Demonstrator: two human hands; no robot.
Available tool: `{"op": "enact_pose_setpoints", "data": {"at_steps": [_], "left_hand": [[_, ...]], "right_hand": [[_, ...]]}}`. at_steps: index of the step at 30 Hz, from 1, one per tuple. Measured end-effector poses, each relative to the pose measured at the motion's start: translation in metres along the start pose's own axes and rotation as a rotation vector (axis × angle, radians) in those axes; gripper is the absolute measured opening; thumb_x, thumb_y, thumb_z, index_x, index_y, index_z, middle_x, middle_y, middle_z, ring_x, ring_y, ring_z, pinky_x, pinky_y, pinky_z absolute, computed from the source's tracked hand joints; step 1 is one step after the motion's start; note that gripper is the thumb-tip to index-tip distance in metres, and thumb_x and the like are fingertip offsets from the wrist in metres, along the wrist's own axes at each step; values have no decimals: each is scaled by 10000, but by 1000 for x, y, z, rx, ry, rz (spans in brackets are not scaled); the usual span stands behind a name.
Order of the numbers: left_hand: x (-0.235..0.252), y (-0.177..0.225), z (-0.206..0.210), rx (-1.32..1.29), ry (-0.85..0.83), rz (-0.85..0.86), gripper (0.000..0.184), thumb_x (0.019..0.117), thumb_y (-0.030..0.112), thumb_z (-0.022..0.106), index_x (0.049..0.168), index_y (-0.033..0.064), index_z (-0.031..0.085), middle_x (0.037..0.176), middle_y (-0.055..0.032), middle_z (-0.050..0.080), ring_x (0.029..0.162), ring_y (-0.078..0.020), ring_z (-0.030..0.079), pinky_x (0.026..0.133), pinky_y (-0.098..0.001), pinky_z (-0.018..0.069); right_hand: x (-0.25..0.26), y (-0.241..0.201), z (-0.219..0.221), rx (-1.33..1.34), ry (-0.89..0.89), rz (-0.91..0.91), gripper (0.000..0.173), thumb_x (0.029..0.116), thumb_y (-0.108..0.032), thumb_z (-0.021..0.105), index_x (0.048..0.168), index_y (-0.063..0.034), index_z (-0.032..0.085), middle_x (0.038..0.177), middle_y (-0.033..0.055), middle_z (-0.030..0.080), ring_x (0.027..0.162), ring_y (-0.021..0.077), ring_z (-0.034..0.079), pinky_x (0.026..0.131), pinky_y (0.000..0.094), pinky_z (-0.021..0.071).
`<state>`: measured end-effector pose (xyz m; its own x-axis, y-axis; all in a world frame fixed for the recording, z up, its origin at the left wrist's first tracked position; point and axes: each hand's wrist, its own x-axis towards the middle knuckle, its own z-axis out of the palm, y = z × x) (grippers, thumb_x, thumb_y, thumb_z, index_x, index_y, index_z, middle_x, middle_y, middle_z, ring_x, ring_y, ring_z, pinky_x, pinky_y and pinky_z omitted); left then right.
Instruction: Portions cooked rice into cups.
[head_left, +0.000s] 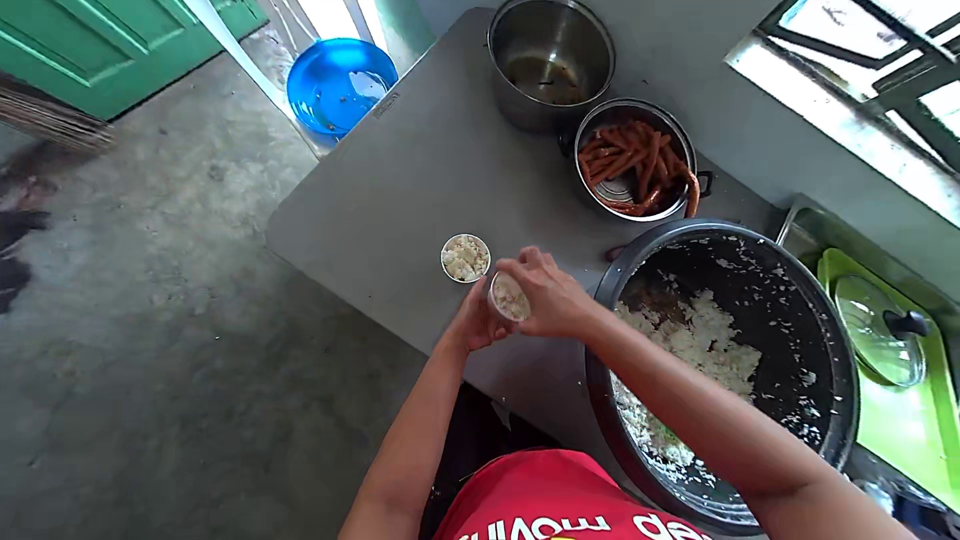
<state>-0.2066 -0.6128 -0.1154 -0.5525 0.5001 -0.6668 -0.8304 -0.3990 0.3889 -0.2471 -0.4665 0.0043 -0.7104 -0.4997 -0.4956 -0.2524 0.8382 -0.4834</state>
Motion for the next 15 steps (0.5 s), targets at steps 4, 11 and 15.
{"op": "enact_pose_setpoints", "data": {"at_steps": [4, 11, 15], "left_hand": [[-5, 0, -9, 218, 285, -80, 657, 1118, 424, 67, 1352, -3, 508, 931, -123, 709, 624, -104, 617, 553, -213, 459], [-48, -30, -24, 412, 424, -27, 441, 1134, 251, 245, 1327, -8, 544, 913, -74, 729, 564, -60, 585, 525, -194, 455], [-61, -38, -6, 542, 317, 153, 416, 1107, 191, 236, 1330, -3, 528, 911, -33, 758, 552, -25, 614, 484, -158, 470]], "right_hand": [[45, 28, -7, -59, 85, 148, 941, 692, -176, 931, 1510, -129, 469, 1430, 301, 434, 1281, 523, 472, 862, 628, 520], [108, 55, 11, 81, 100, 228, 1093, 698, -158, 941, 1602, -117, 328, 1558, 344, 287, 1363, 558, 398, 967, 636, 502], [64, 65, 1, 255, 383, 4, 953, 763, -247, 918, 1554, -62, 421, 1574, 309, 351, 1370, 492, 460, 1052, 605, 471]]}}
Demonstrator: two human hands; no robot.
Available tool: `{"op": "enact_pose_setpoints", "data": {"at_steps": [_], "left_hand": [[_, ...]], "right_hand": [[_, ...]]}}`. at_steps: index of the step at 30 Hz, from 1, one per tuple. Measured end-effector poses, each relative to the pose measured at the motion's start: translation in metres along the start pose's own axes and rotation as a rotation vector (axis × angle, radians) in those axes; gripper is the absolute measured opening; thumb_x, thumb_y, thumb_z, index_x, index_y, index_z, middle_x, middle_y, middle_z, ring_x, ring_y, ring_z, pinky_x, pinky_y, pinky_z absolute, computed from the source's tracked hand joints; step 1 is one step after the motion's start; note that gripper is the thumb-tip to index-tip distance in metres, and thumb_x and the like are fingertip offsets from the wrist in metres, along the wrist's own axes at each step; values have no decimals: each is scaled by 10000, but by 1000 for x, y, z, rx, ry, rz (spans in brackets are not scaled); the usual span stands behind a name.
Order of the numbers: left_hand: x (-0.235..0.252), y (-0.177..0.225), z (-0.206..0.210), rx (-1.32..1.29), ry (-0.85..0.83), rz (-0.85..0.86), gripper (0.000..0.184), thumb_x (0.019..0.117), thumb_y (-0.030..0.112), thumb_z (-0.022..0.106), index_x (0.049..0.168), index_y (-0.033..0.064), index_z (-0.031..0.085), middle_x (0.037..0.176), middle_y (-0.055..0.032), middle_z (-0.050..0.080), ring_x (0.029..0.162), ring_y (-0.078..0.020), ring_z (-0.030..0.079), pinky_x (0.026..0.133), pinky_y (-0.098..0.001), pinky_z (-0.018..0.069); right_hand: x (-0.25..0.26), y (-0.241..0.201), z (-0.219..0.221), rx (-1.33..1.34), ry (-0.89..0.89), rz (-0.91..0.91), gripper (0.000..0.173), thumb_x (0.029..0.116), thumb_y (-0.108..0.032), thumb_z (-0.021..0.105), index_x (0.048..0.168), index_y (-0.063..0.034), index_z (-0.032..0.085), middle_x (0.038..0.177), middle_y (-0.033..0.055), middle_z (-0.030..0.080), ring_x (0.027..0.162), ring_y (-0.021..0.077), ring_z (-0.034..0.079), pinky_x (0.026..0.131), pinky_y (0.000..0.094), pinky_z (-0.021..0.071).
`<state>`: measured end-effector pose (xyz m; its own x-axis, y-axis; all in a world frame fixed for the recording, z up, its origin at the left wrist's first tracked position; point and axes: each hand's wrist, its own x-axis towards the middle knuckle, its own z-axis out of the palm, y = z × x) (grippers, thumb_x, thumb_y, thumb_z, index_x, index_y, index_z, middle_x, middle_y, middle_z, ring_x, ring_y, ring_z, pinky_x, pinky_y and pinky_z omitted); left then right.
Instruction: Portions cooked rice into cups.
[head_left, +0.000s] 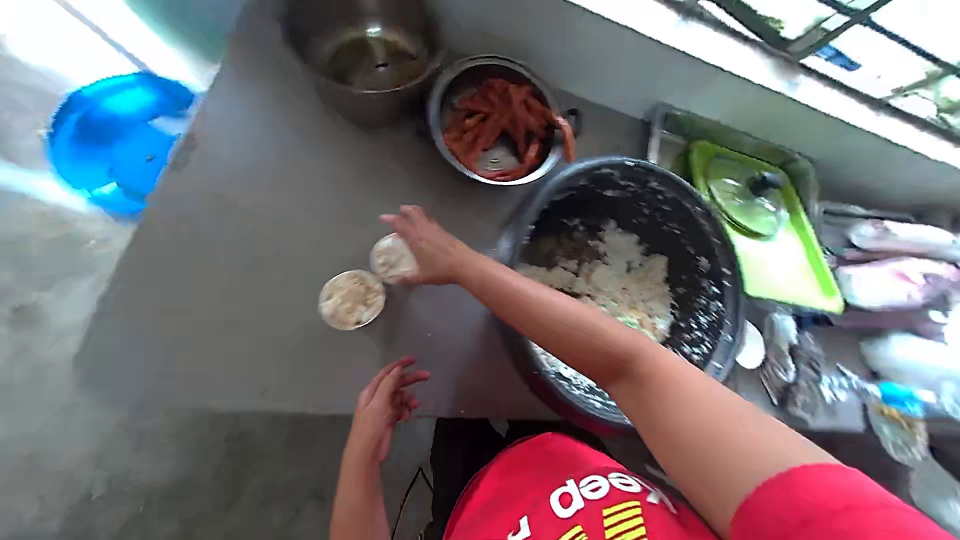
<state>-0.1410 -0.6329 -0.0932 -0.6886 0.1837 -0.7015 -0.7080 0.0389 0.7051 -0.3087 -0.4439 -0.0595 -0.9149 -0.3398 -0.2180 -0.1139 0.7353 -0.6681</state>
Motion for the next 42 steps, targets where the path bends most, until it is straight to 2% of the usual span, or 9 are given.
{"op": "enact_pose_setpoints", "data": {"at_steps": [8, 12, 16, 19, 22, 26, 33, 37, 42], "left_hand": [[-32, 51, 92, 166, -277, 550, 412, 1090, 208, 300, 850, 245, 633, 956, 122, 759, 618, 45, 638, 527, -109, 503], [-56, 62, 186, 283, -450, 694, 289, 1098, 310, 388, 941, 285, 630, 1032, 157, 741, 686, 54, 648, 574, -106, 513], [-85, 41, 287, 421, -716, 695, 252, 1086, 344, 427, 1057, 213, 640, 1061, 130, 720, 712, 70, 624, 603, -113, 511], [-111, 16, 347, 876, -938, 473, 295, 1063, 204, 440, 1143, 10, 648, 971, -40, 695, 696, -73, 661, 624, -271, 578], [-118, -20, 393, 1341, -1086, 103, 365, 1104, 235, 410, 1277, -28, 595, 1098, -220, 687, 973, -322, 701, 899, -510, 550], [-117, -53, 405, 1447, -1012, 17, 385, 1101, 251, 421, 1304, -37, 579, 1173, -254, 651, 1127, -373, 636, 1005, -544, 469], [-132, -30, 380, 882, -700, 226, 345, 1077, 234, 448, 1251, -33, 580, 1104, -145, 689, 832, -176, 710, 728, -367, 601], [-119, -38, 378, 277, -743, 213, 1064, 844, 698, 648, 1551, 33, 212, 1337, -45, 595, 1058, -110, 678, 852, -307, 606], [-114, -13, 337, -234, -446, 235, 642, 725, 679, 765, 1103, 182, 619, 894, 71, 747, 724, -49, 701, 636, -223, 581]], "right_hand": [[-290, 67, -138, 28, 751, 48, 228, 1024, -140, 585, 1030, 53, 706, 1036, 163, 702, 1000, 222, 682, 919, 381, 551], [-453, 125, -137, 6, 906, 562, 314, 1083, -194, 473, 1068, 55, 663, 1087, 189, 660, 958, 241, 660, 860, 423, 545], [-536, 187, -105, 25, 755, 924, 357, 988, -168, 687, 1242, 79, 641, 1207, 339, 605, 1107, 490, 614, 959, 632, 488], [-552, 206, -77, 96, 568, 923, 335, 954, -163, 732, 1191, 69, 681, 1120, 301, 642, 1039, 458, 642, 930, 621, 510], [-543, 209, -54, 269, 250, 964, 421, 1034, -319, 612, 1206, 61, 677, 1183, 281, 669, 1149, 439, 637, 998, 625, 471], [-520, 224, -16, 381, 35, 997, 458, 1066, -348, 527, 1279, 43, 633, 1268, 279, 651, 1241, 437, 602, 1038, 629, 440], [-584, 202, -88, 436, 302, 879, 279, 1038, -141, 515, 1013, 80, 683, 888, 205, 677, 817, 291, 662, 794, 499, 524], [-561, 148, -126, 491, 448, 562, 221, 999, -145, 521, 918, -19, 683, 739, -39, 620, 656, -30, 574, 636, 191, 496], [-469, 128, -135, 468, 258, 351, 351, 1094, -210, 459, 981, 18, 701, 777, 38, 659, 711, 70, 610, 703, 278, 513]]}}
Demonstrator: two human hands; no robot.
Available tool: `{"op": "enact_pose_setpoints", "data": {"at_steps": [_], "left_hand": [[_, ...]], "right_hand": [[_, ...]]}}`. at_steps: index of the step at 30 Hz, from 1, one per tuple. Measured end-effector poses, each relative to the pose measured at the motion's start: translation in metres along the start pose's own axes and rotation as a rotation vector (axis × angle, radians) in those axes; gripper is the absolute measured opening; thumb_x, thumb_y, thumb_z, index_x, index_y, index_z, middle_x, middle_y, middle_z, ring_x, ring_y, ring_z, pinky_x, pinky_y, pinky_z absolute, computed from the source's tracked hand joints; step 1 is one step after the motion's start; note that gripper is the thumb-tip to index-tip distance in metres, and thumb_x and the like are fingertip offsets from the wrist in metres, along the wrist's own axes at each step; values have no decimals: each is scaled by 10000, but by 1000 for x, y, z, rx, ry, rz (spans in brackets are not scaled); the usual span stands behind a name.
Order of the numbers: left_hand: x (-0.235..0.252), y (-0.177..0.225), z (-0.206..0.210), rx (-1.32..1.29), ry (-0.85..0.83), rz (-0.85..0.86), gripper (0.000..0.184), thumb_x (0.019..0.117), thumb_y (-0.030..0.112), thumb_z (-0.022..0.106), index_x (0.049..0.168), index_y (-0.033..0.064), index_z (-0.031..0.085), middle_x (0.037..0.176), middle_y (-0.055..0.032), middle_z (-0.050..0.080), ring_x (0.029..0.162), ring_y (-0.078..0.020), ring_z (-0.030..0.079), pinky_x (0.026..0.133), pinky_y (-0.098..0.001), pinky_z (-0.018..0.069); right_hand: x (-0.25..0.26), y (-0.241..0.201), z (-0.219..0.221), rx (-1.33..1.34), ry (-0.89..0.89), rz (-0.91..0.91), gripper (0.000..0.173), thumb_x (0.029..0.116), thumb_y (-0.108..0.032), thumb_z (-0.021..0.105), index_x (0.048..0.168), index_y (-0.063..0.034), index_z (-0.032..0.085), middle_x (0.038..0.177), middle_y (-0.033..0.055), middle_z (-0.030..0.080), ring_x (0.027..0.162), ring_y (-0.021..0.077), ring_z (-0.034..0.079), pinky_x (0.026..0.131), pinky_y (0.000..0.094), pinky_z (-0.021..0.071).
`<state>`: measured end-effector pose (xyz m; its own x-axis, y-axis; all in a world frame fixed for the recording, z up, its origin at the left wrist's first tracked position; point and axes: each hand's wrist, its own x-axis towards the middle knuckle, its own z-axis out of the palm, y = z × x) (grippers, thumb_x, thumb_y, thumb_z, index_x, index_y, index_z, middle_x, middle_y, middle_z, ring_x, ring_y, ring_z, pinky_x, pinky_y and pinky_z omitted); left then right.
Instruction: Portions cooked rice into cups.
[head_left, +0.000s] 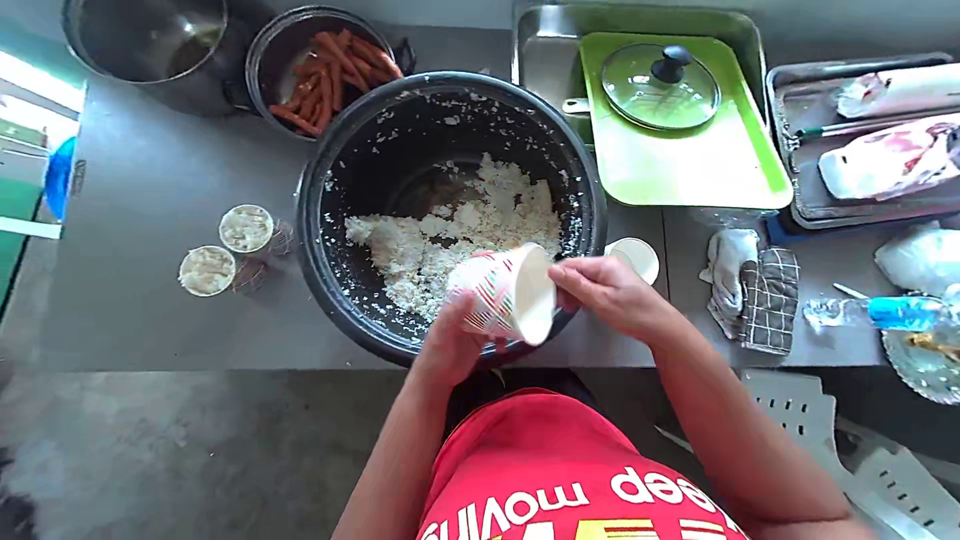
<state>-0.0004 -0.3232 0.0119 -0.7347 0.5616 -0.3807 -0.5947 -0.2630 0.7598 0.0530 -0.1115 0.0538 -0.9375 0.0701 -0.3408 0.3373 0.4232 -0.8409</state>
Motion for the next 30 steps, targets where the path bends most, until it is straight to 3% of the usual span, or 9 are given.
{"op": "enact_pose_setpoints", "data": {"at_steps": [4, 7, 13, 16, 18, 20, 24, 27, 30], "left_hand": [[6, 42, -80, -24, 284, 236, 479, 942, 655, 504, 1103, 220, 625, 827, 23, 739, 626, -76, 679, 553, -231, 571], [14, 64, -135, -92, 374, 379, 555, 1020, 632, 208, 1081, 230, 585, 783, 33, 708, 586, -71, 643, 514, -221, 535], [42, 74, -183, -217, 367, 465, 554, 964, 720, 352, 1075, 232, 589, 763, 46, 696, 558, -69, 628, 493, -231, 532], [53, 69, -182, -183, 342, 489, 589, 838, 761, 577, 1156, 266, 545, 887, 92, 711, 675, -57, 676, 554, -250, 568], [59, 66, -180, -175, 305, 556, 655, 747, 780, 675, 1178, 298, 573, 975, 122, 720, 806, -42, 703, 648, -264, 599], [61, 62, -181, -185, 231, 639, 621, 767, 734, 699, 1211, 309, 606, 1100, 133, 712, 1016, -34, 683, 872, -293, 583], [62, 56, -181, -212, 174, 728, 521, 818, 695, 664, 1186, 326, 682, 1144, 150, 721, 1090, -2, 660, 965, -270, 544], [67, 54, -187, -182, 177, 793, 663, 843, 690, 640, 1343, 263, 563, 1273, 122, 645, 1188, -29, 604, 1023, -277, 507], [68, 53, -187, -206, 183, 801, 660, 845, 681, 640, 1341, 254, 558, 1269, 118, 643, 1185, -28, 602, 1026, -278, 504]], "right_hand": [[75, 8, 53, -427, -176, 292, 405, 1000, -224, 683, 1293, 37, 578, 1093, 273, 681, 1044, 440, 670, 924, 616, 514], [106, 15, 99, -755, -363, 493, 652, 939, -97, 709, 1483, 43, 380, 1280, 311, 623, 1250, 478, 582, 1064, 619, 413], [128, -1, 112, -776, -377, 649, 753, 1005, -21, 534, 1627, -35, 111, 1334, 331, 578, 1270, 494, 565, 1037, 634, 436], [141, -16, 111, -628, -228, 638, 630, 1083, -140, 459, 1624, -86, 139, 1331, 344, 572, 1211, 515, 595, 989, 656, 461], [153, -13, 121, -592, -88, 605, 644, 1089, -158, 462, 1633, -94, 124, 1330, 345, 569, 1170, 528, 614, 956, 674, 481], [164, -7, 140, -574, -47, 626, 651, 1078, -137, 476, 1623, -85, 122, 1321, 348, 566, 1147, 526, 625, 937, 671, 492], [157, -21, 178, -595, -235, 703, 655, 1082, -126, 444, 1617, -49, 74, 1274, 316, 611, 1198, 464, 625, 1001, 599, 483], [150, -28, 189, -569, -413, 769, 602, 1116, -192, 387, 1613, -39, 84, 1360, 300, 574, 1283, 428, 581, 1068, 565, 440], [146, -24, 192, -520, -552, 754, 578, 1121, -226, 392, 1599, -11, 147, 1378, 321, 555, 1298, 446, 561, 1077, 580, 424]]}}
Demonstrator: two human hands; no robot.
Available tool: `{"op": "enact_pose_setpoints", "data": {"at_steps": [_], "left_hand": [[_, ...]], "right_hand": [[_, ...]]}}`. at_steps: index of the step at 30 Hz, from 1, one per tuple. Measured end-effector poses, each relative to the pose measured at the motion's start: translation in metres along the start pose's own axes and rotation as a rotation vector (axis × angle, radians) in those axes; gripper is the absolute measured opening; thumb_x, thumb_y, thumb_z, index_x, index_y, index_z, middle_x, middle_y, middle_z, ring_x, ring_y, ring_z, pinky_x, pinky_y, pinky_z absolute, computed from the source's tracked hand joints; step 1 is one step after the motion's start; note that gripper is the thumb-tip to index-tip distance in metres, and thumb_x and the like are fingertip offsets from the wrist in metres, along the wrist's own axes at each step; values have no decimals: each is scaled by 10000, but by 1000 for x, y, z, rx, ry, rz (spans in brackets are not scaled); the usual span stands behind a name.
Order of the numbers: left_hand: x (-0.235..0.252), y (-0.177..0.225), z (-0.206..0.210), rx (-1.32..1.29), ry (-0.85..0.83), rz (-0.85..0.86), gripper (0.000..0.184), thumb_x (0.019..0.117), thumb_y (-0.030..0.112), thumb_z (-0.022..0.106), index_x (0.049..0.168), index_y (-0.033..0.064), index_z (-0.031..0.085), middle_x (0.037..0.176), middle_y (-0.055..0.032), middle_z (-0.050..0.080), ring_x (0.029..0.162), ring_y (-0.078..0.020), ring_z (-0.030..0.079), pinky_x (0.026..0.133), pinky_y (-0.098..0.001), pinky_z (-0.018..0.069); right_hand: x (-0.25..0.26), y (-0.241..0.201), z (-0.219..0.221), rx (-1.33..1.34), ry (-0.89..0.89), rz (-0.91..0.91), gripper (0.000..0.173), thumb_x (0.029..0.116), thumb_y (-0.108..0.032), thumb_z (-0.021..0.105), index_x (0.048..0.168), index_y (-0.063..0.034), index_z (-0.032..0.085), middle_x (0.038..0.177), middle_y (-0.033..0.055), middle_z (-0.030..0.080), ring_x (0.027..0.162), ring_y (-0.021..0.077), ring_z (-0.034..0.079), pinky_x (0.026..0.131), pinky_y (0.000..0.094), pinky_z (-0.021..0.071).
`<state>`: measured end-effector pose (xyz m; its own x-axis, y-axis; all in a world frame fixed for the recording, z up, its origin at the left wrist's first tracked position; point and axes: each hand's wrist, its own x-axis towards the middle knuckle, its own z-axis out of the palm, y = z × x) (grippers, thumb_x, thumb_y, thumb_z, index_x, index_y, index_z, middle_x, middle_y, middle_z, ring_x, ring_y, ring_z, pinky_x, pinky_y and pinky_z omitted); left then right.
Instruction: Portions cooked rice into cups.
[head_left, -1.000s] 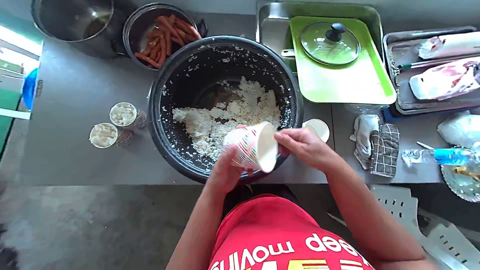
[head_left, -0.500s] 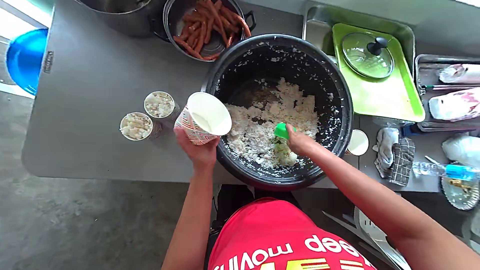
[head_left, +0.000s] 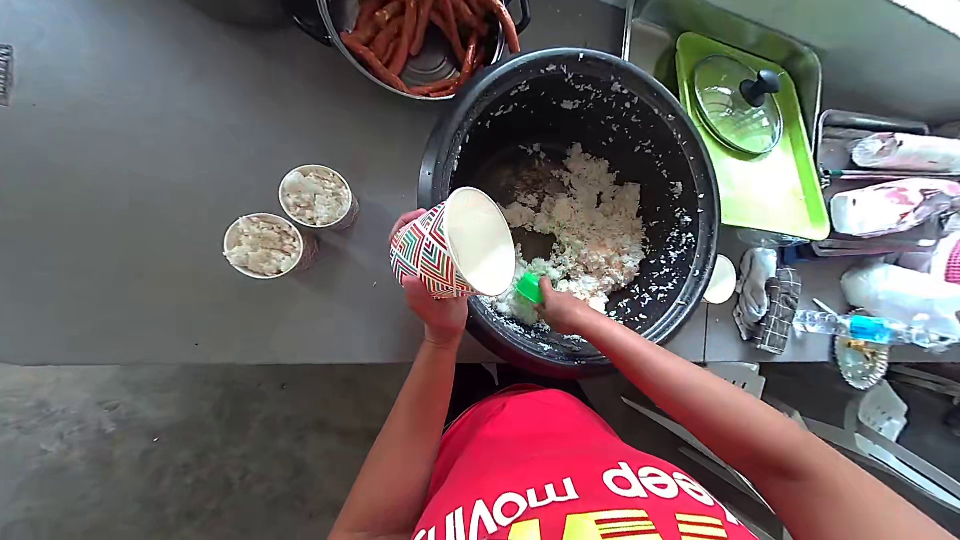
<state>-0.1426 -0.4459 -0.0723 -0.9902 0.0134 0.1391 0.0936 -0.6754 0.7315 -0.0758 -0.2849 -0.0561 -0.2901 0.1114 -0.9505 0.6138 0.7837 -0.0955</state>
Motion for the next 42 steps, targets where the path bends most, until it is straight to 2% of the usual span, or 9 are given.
{"op": "enact_pose_setpoints", "data": {"at_steps": [7, 11, 15, 20, 29, 31, 33, 37, 42], "left_hand": [[-5, 1, 1, -124, 36, -28, 526, 852, 625, 672, 1257, 290, 664, 1215, 113, 702, 1158, -37, 640, 1006, -294, 526], [-4, -1, 2, -144, 54, 1, 452, 870, 615, 659, 1195, 305, 706, 1161, 110, 728, 1123, -25, 656, 981, -285, 540], [-2, -4, 0, -87, 77, 56, 522, 884, 636, 631, 1260, 275, 655, 1229, 94, 689, 1178, -44, 623, 1016, -294, 517], [2, -5, 0, -38, 92, 90, 556, 880, 662, 618, 1274, 271, 649, 1250, 97, 679, 1186, -42, 616, 1015, -292, 518], [4, -7, -3, -45, 122, 84, 624, 855, 688, 627, 1274, 226, 637, 1269, 63, 664, 1184, -73, 619, 992, -310, 532], [2, -6, -2, -86, 111, 71, 575, 862, 655, 643, 1256, 238, 662, 1243, 66, 685, 1170, -66, 631, 987, -309, 538], [2, -4, 0, -117, 130, 55, 553, 841, 642, 671, 1225, 246, 698, 1200, 60, 722, 1144, -66, 659, 965, -317, 557], [2, -4, -2, -77, 143, 37, 608, 828, 681, 654, 1249, 242, 661, 1215, 61, 698, 1152, -76, 644, 967, -326, 551], [1, 1, -1, -188, 233, -64, 608, 738, 669, 742, 1158, 231, 695, 1067, 12, 753, 946, -107, 727, 722, -324, 620]], "right_hand": [[-4, 5, -10, -56, -227, -195, 521, 1116, -217, 436, 1558, -2, 264, 1353, 323, 552, 1220, 438, 586, 1041, 585, 433], [-12, 20, -38, 205, -225, -172, 432, 1132, -247, 378, 1516, -53, 352, 889, 71, 537, 642, 109, 434, 600, 297, 397], [14, 33, -77, 633, 8, -223, 300, 1126, -233, 386, 1361, -58, 451, 714, -48, 476, 478, -14, 324, 434, 159, 295], [50, 10, -122, 551, 285, -121, 427, 1131, -286, 395, 1504, -85, 343, 872, 81, 531, 607, 138, 419, 559, 321, 388], [57, 13, -129, 635, 212, -216, 302, 1129, -264, 387, 1377, -96, 423, 759, 2, 504, 484, 43, 349, 433, 205, 305], [46, 10, -133, 257, 317, -210, 425, 1118, -233, 441, 1503, -58, 392, 1006, 173, 620, 757, 253, 563, 674, 422, 476], [27, 1, -131, -31, 379, -110, 495, 1094, -213, 503, 1551, -80, 368, 1277, 311, 628, 1183, 492, 617, 981, 668, 459], [2, -17, -121, -98, 491, 8, 507, 1096, -207, 485, 1567, -102, 330, 1232, 320, 644, 1192, 520, 612, 962, 675, 463], [27, -48, -100, 242, 448, -159, 520, 1120, -260, 426, 1547, -6, 273, 1247, 325, 626, 1179, 483, 630, 988, 625, 484]]}}
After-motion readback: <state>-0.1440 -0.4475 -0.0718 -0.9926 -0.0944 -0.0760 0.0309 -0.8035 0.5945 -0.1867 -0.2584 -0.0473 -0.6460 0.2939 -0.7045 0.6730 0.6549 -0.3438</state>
